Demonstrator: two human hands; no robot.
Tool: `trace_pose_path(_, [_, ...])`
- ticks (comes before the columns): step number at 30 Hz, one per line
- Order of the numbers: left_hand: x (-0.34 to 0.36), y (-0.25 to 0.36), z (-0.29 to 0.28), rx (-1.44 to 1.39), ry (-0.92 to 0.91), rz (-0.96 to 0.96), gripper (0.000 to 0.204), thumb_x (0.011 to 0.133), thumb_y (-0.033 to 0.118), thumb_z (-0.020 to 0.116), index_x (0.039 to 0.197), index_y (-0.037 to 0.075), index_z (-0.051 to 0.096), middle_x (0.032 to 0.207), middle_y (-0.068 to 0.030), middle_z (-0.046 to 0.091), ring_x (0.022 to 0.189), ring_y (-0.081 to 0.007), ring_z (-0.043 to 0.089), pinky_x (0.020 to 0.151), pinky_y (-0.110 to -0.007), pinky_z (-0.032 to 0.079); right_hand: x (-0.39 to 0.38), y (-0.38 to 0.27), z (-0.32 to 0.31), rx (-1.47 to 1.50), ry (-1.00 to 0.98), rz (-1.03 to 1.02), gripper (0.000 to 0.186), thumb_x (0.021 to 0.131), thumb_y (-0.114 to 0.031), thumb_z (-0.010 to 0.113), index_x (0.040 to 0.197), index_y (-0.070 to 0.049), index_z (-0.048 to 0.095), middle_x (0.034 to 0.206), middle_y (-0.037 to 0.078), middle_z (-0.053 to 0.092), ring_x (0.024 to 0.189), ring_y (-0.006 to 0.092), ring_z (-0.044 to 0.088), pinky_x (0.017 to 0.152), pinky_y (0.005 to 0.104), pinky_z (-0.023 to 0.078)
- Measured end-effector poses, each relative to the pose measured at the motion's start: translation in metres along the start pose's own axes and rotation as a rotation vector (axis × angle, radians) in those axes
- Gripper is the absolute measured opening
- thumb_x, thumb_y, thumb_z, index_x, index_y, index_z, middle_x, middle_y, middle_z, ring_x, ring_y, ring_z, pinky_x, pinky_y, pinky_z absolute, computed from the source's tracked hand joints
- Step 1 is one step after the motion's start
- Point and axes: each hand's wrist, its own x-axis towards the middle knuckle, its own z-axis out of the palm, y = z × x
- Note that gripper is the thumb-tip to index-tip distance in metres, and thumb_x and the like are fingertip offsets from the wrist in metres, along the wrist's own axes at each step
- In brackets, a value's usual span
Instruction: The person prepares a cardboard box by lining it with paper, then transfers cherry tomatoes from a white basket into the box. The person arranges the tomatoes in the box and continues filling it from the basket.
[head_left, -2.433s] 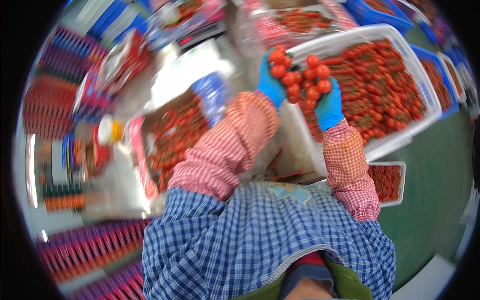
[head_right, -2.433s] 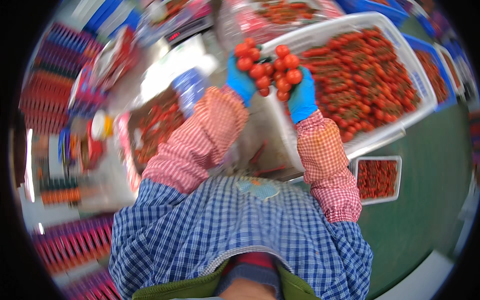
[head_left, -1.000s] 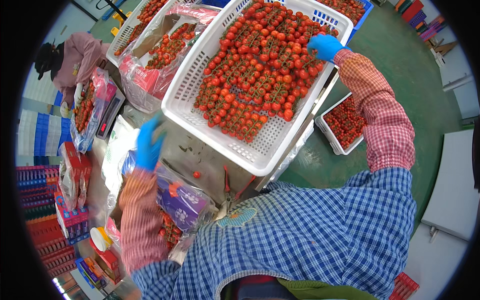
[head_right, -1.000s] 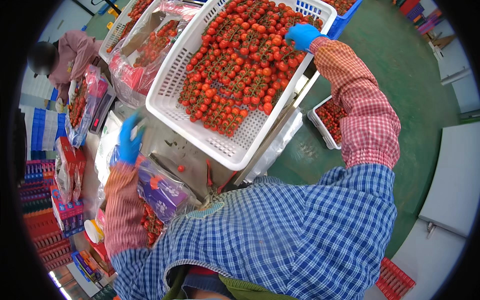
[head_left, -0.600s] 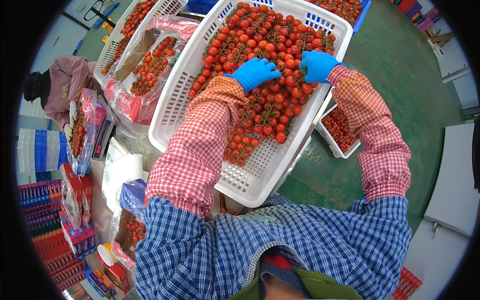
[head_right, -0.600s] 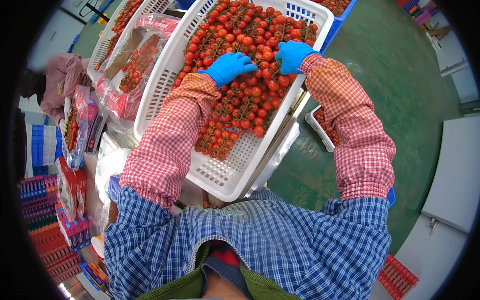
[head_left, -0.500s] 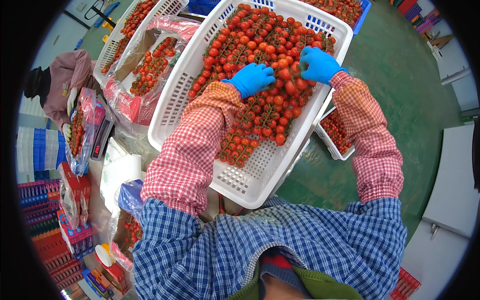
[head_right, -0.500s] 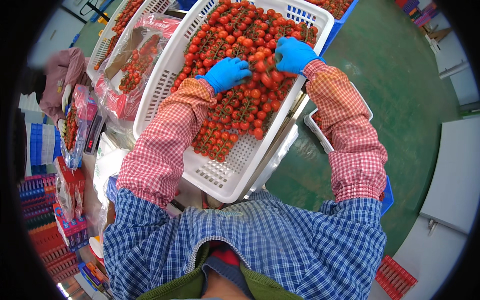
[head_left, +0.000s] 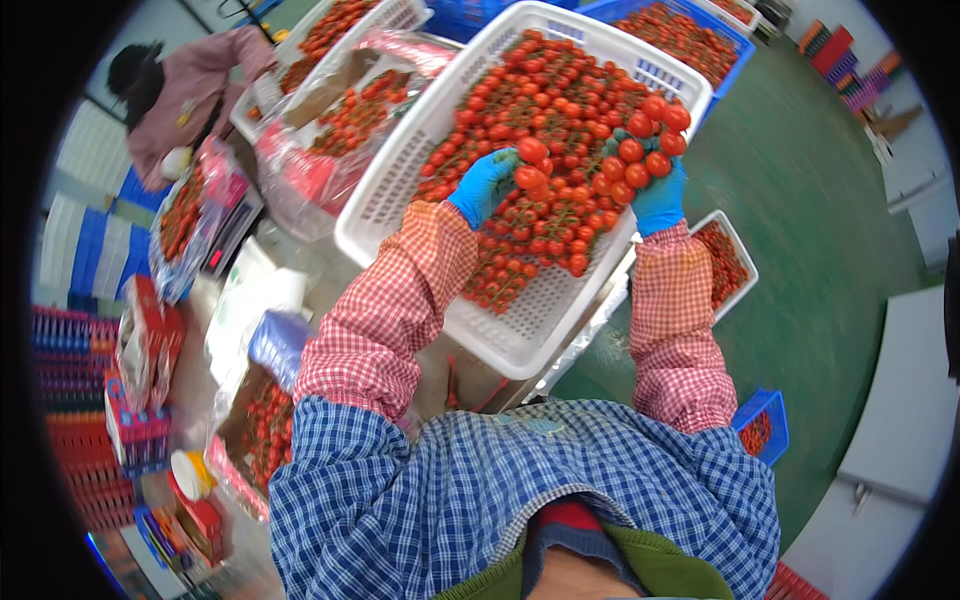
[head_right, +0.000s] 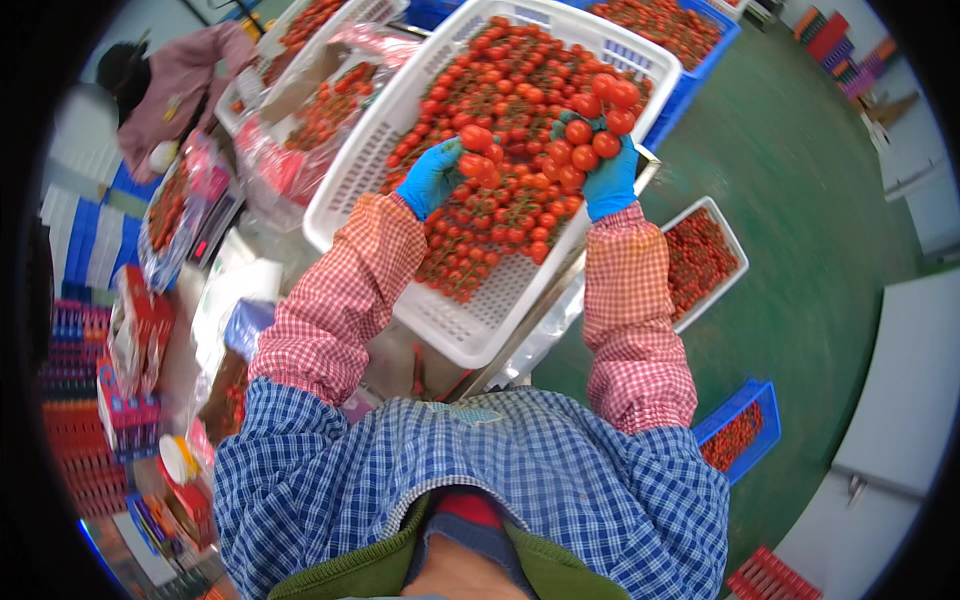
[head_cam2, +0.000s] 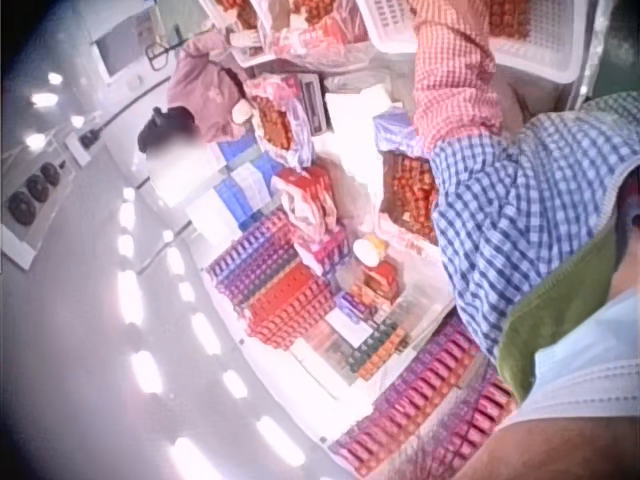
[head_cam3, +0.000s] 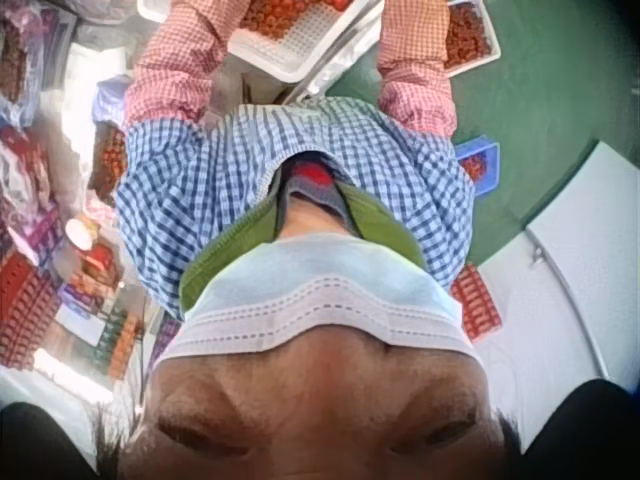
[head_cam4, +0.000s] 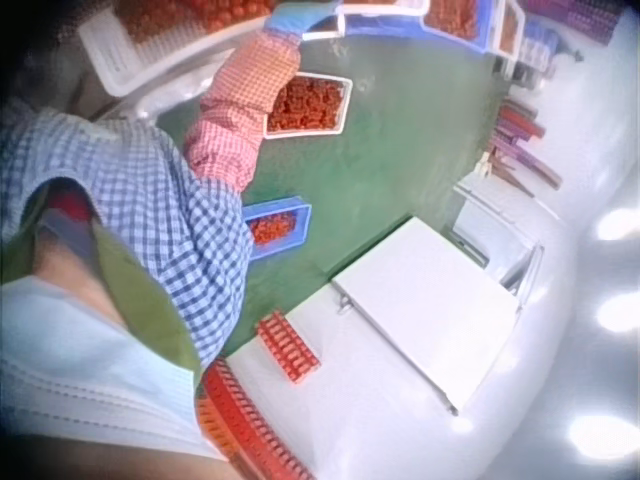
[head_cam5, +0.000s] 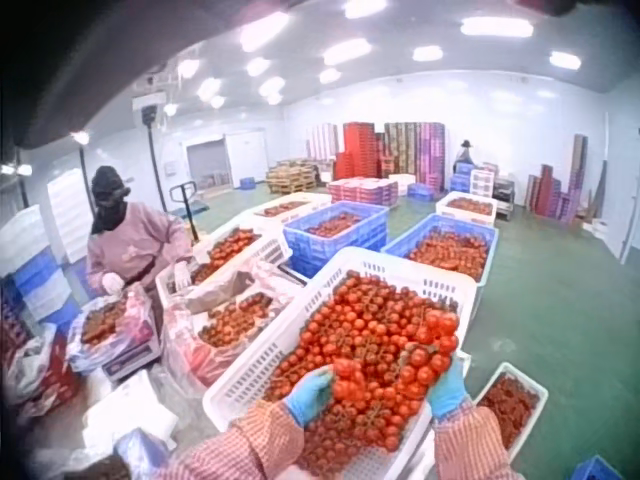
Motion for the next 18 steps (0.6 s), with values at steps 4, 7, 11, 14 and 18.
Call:
trace_pose_path(4, [-0.091, 0.043, -0.004, -0.713, -0.181, 0.241, 0.015, 0.085, 0.022, 0.048, 0.088, 0.009, 0.055, 0.084, -0.0073, 0.054, 0.080, -0.0232, 0.050, 0.071, -0.039, 0.044, -0.004, 0.054, 0.045, 0.024, 0.021, 0.218, 0.050, 0.091, -0.041, 0.037, 0.110, 0.002, 0.053, 0.114, 0.021, 0.056, 0.099, 0.0363, 0.057, 0.091, 0.0499, 0.045])
trace_pose_path(7, [-0.173, 0.071, -0.015, -0.808, -0.110, 0.253, 0.019, 0.084, 0.025, 0.046, 0.083, 0.007, 0.053, 0.079, -0.0056, 0.050, 0.077, -0.0221, 0.049, 0.073, -0.038, 0.044, -0.010, 0.119, 0.117, -0.003, -0.094, 0.415, 0.047, 0.089, -0.041, 0.039, 0.109, 0.000, 0.053, 0.105, 0.018, 0.059, 0.090, 0.0339, 0.059, 0.079, 0.0458, 0.048])
trace_pose_path(11, [-0.345, 0.082, -0.039, -0.746, 0.254, 0.596, 0.016, 0.084, 0.025, 0.043, 0.087, 0.011, 0.051, 0.083, -0.0044, 0.049, 0.076, -0.0213, 0.047, 0.075, -0.040, 0.042, -0.054, 0.230, 0.249, -0.114, -0.252, 0.757, 0.045, 0.087, -0.042, 0.043, 0.104, -0.002, 0.054, 0.089, 0.013, 0.060, 0.074, 0.0290, 0.058, 0.063, 0.0404, 0.048])
trace_pose_path(14, [-0.499, 0.090, -0.060, -0.651, 0.449, 0.814, 0.015, 0.084, 0.022, 0.039, 0.085, 0.014, 0.051, 0.083, -0.0030, 0.048, 0.073, -0.0197, 0.044, 0.072, -0.042, 0.040, -0.090, 0.316, 0.338, -0.012, -0.531, 1.145, 0.041, 0.086, -0.039, 0.048, 0.103, -0.003, 0.054, 0.078, 0.010, 0.058, 0.060, 0.0218, 0.054, 0.054, 0.0311, 0.045])
trace_pose_path(18, [-0.625, 0.085, -0.075, -0.497, 0.531, 0.949, 0.040, 0.088, 0.044, 0.035, 0.106, 0.011, 0.049, 0.095, -0.0063, 0.048, 0.082, -0.0212, 0.043, 0.082, -0.046, 0.038, -0.136, 0.407, 0.386, -0.792, -0.865, 0.678, 0.028, 0.088, -0.027, 0.047, 0.100, -0.003, 0.055, 0.087, 0.011, 0.059, 0.079, 0.0206, 0.057, 0.071, 0.0320, 0.047])
